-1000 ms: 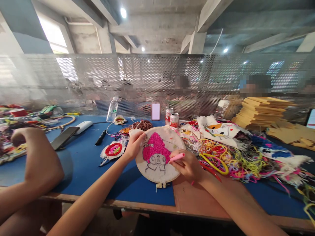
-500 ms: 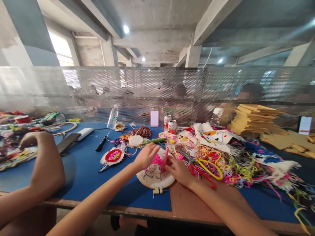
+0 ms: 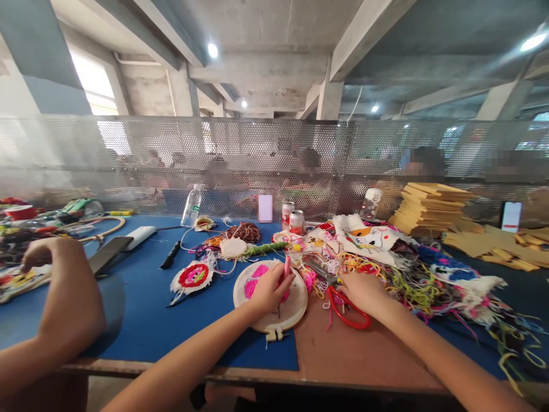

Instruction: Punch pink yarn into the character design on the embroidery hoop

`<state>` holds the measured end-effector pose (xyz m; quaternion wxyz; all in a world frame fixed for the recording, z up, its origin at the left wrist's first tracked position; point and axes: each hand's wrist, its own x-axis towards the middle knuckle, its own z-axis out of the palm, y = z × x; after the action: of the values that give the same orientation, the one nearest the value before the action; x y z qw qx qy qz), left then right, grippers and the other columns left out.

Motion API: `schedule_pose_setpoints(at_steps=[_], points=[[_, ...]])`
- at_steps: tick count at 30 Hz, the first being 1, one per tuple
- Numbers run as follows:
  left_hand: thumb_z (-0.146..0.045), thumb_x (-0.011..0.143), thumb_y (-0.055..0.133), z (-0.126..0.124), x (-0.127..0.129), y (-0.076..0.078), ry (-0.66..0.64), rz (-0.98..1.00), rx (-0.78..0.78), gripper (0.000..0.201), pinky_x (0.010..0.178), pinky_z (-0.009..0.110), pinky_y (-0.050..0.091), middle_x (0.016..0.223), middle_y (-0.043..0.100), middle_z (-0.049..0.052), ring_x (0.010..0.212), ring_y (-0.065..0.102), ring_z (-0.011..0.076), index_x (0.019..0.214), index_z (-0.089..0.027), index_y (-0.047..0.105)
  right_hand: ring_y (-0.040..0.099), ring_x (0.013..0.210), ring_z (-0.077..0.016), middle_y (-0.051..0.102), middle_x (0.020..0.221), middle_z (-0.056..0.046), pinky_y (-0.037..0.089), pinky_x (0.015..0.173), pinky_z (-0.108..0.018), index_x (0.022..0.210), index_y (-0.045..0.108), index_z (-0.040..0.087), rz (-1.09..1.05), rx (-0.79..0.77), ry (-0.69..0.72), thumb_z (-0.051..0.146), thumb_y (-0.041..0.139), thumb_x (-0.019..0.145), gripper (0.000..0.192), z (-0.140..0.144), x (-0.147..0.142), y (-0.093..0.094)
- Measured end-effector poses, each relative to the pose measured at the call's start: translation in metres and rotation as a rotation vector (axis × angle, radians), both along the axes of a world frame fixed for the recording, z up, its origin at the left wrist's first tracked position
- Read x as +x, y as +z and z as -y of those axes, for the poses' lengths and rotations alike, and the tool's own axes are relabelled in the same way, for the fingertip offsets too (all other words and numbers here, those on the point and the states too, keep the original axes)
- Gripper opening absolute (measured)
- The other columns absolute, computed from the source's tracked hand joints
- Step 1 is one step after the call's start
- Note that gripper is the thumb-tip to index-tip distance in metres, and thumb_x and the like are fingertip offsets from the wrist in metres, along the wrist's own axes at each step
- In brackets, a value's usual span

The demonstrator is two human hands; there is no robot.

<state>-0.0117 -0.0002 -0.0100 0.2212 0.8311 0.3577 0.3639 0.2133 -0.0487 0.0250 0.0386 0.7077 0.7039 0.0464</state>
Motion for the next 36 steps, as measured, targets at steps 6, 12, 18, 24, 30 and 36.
schedule_pose_setpoints(at_steps=[6,12,18,24,30,36], points=[[-0.041,0.088,0.038,-0.002,0.000,-0.006,0.045,-0.005,0.001,0.028,0.062,0.028,0.038,0.072,0.056,0.002,0.065,0.049,0.0157,0.074,-0.018,0.047,0.064,0.089,-0.0313,0.068,0.094,-0.018,0.044,0.068,-0.035,0.099,0.060,0.011,-0.025,-0.032,-0.046,0.026,0.049,0.086,0.023,-0.006,0.017,-0.011],[-0.040,0.088,0.039,-0.003,-0.002,-0.006,0.040,0.034,-0.009,0.026,0.063,0.028,0.038,0.073,0.057,0.003,0.067,0.050,0.0164,0.082,-0.018,0.051,0.065,0.085,-0.0296,0.068,0.091,-0.017,0.040,0.063,-0.031,0.085,0.065,0.011,-0.035,-0.112,-0.011,0.024,0.047,0.086,0.022,-0.010,0.019,-0.002],[-0.038,0.088,0.040,-0.001,-0.002,-0.004,0.036,0.066,-0.017,0.023,0.063,0.028,0.039,0.076,0.058,0.003,0.067,0.051,0.0162,0.088,-0.018,0.052,0.064,0.077,-0.0234,0.068,0.083,-0.013,0.036,0.058,-0.026,0.081,0.064,0.012,-0.044,-0.129,0.020,0.013,0.047,0.079,0.017,-0.002,0.022,0.013],[-0.039,0.088,0.040,0.000,-0.001,-0.003,0.041,0.058,-0.039,0.024,0.067,0.029,0.040,0.077,0.059,0.004,0.070,0.052,0.0172,0.083,-0.018,0.051,0.063,0.077,-0.0245,0.068,0.088,-0.012,0.040,0.062,-0.029,0.080,0.064,0.017,-0.152,-0.153,0.104,0.021,0.046,0.075,0.019,0.012,0.027,0.035],[-0.039,0.087,0.040,0.000,0.000,-0.002,0.037,0.052,-0.041,0.023,0.066,0.029,0.040,0.077,0.059,0.003,0.070,0.052,0.0172,0.082,-0.019,0.051,0.061,0.092,-0.0329,0.063,0.100,-0.022,0.044,0.071,-0.035,0.091,0.062,0.008,0.098,-0.040,-0.006,0.016,0.056,0.063,0.030,0.020,0.035,0.062],[-0.039,0.088,0.039,-0.002,0.000,-0.004,0.046,0.049,-0.006,0.025,0.065,0.028,0.038,0.075,0.057,0.003,0.068,0.051,0.0165,0.080,-0.019,0.049,0.063,0.085,-0.0346,0.065,0.097,-0.021,0.044,0.065,-0.037,0.115,0.047,0.008,0.154,0.233,-0.118,0.035,0.050,0.077,0.046,0.012,0.057,0.066]])
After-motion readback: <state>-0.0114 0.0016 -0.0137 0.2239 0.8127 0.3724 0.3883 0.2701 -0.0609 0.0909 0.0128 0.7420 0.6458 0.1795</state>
